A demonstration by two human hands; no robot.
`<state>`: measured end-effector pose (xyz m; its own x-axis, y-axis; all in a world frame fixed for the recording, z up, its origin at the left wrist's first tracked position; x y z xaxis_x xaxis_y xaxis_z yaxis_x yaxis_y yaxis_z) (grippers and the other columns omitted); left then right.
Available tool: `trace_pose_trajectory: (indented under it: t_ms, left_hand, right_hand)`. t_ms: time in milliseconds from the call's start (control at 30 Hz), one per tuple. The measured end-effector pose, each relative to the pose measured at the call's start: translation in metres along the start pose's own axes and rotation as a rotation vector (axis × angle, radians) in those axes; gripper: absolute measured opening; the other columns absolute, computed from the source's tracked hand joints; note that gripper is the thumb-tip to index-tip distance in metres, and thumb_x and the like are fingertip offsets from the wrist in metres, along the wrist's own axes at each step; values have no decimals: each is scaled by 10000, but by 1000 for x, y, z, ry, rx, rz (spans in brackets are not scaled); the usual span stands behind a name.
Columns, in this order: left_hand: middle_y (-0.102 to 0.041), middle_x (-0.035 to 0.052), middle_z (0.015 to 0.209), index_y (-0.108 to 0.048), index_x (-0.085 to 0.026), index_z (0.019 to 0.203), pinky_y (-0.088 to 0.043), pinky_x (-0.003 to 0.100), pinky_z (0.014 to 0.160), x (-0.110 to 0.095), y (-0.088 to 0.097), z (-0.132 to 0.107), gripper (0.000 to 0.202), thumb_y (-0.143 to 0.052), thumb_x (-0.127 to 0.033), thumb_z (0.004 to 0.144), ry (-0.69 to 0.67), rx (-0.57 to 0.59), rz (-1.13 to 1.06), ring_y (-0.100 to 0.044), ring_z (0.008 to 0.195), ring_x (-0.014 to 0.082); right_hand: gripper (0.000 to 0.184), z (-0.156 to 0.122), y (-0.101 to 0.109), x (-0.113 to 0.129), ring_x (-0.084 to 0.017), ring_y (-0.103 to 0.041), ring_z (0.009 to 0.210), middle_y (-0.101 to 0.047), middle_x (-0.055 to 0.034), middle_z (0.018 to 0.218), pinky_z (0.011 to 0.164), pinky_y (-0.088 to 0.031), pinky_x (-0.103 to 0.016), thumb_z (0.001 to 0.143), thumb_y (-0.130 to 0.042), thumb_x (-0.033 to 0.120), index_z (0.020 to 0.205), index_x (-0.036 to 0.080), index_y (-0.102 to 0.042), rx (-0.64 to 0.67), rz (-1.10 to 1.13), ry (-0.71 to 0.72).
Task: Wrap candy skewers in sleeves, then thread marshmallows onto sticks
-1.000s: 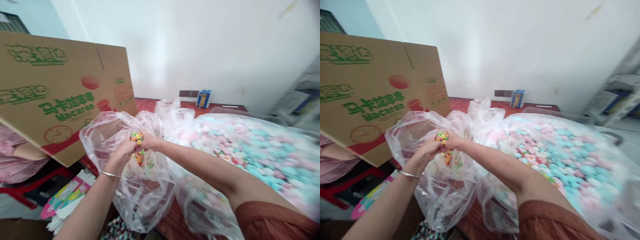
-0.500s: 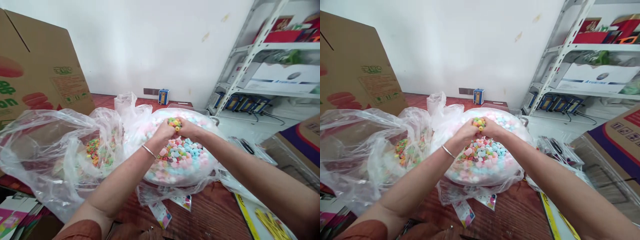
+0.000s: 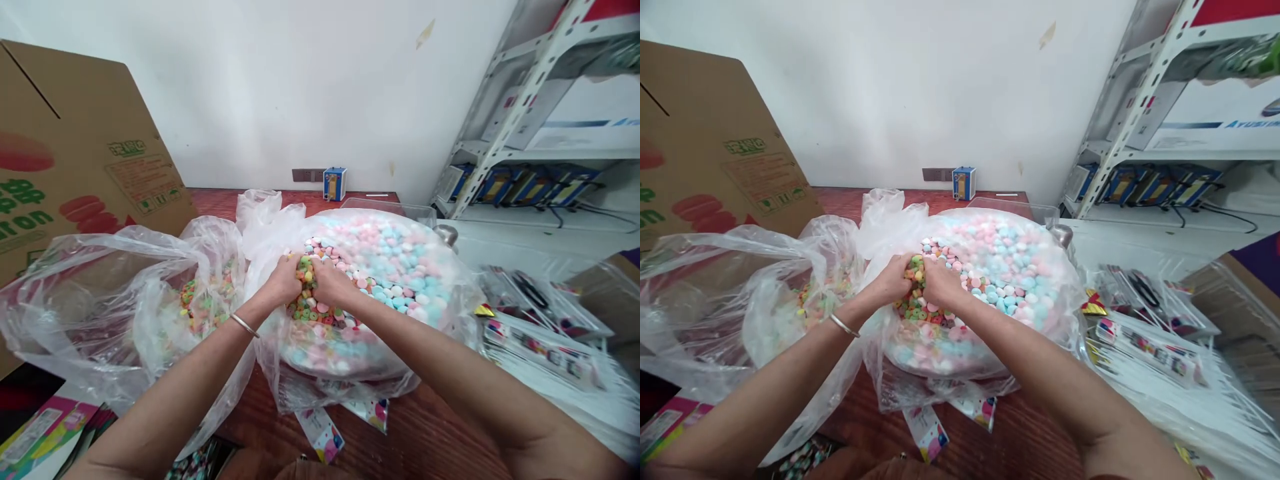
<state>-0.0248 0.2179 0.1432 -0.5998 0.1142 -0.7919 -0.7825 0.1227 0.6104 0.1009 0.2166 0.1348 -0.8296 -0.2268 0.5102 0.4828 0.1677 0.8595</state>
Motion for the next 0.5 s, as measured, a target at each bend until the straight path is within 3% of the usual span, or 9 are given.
trace_pose_trajectory:
  t_ms: [67,133,333,433,500]
  left_hand:
    - [-525,159,1326,-610,-151,1196,-404,442,1094,2,4,-4,717,-536,37,508,-40,-2,83,-490,1283,333]
    - [-479,159,1401,-593,-156,1253,-369,426,1133,1,6,-6,769,-538,31,509,-91,28,134,-451,1336,324]
    - [-585,100,1371,-636,-187,1247,-333,394,1174,-16,22,-10,702,-546,1,577,-238,156,159,-478,1344,275]
    - [-671,61,1270,-696,-231,1165,-452,370,1067,-27,33,-23,539,-547,-52,679,-267,191,67,-581,1230,258]
    - [-730,60,1123,-721,-239,1127,-556,327,849,-30,47,-37,415,-560,-139,758,-211,151,-17,-675,1038,247]
  right_hand:
    - [705,-4,4,2,-380,-599,1120,-507,-226,1371,836,-502,-443,662,-689,109,1337,177,-501,51,-61,4]
    - [743,-8,14,2,-351,-625,1078,-570,-193,1319,805,-512,-388,636,-718,115,1348,186,-517,128,-85,39]
    - [602,-13,46,-4,-200,-690,808,-744,-30,994,655,-502,-235,701,-716,189,1293,232,-619,250,-43,117]
    - [498,-10,55,-7,-184,-695,789,-747,-41,1049,657,-507,-239,758,-663,170,1252,233,-661,181,-31,110]
    - [437,-8,65,-5,-206,-698,852,-737,-73,1093,708,-516,-268,795,-632,172,1229,211,-674,91,-32,103]
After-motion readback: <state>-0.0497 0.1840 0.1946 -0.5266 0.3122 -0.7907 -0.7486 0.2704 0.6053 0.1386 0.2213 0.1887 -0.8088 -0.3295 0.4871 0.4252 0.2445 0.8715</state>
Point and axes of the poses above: each hand's wrist, its own z-axis towards the middle knuckle, its own y-axis out of the back of the hand, x = y × z, the point moved 4 cm from there along z, towards the middle knuckle
